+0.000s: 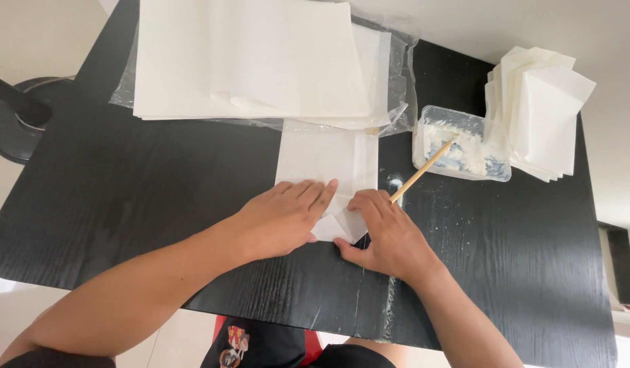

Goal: The person applies white adhesive to the edges of white paper sheets using a brush, then folds and presses them to form a small box-like structure. The person repeats the process with additional sheets, stacking and gluing them together.

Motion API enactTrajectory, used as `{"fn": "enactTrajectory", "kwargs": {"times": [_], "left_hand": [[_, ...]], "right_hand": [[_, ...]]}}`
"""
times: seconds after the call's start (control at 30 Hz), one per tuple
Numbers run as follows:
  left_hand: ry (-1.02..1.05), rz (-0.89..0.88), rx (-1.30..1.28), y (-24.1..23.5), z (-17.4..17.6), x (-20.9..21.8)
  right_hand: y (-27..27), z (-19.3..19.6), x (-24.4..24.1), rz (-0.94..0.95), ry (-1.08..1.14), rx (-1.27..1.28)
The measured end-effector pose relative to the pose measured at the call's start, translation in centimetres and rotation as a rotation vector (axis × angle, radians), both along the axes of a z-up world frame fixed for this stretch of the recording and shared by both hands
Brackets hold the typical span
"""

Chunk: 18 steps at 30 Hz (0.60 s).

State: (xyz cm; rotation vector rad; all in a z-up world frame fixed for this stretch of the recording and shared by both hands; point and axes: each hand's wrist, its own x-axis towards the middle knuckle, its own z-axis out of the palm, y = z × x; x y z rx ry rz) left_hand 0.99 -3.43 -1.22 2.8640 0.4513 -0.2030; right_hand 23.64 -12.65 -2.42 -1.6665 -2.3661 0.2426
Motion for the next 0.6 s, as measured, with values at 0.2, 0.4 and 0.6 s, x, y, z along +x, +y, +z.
{"fn": "enactTrajectory", "kwargs": {"times": [0.2, 0.4, 0.6], "left_hand": [[-0.030, 0.072, 0.055, 0.5, -0.3, 0.9], [-0.056, 0.166, -0.093, 1.6, -1.0, 1.6], [-0.115, 0.200, -0.244, 1.6, -1.3, 1.7]], "right_hand": [[0.3, 2.1, -1.3, -0.193, 0.022, -0.154], [0.2, 0.4, -1.2, -0.201, 0.110, -0.115], [0.3, 0.1, -1.1, -0.266, 0.223, -0.162]]}}
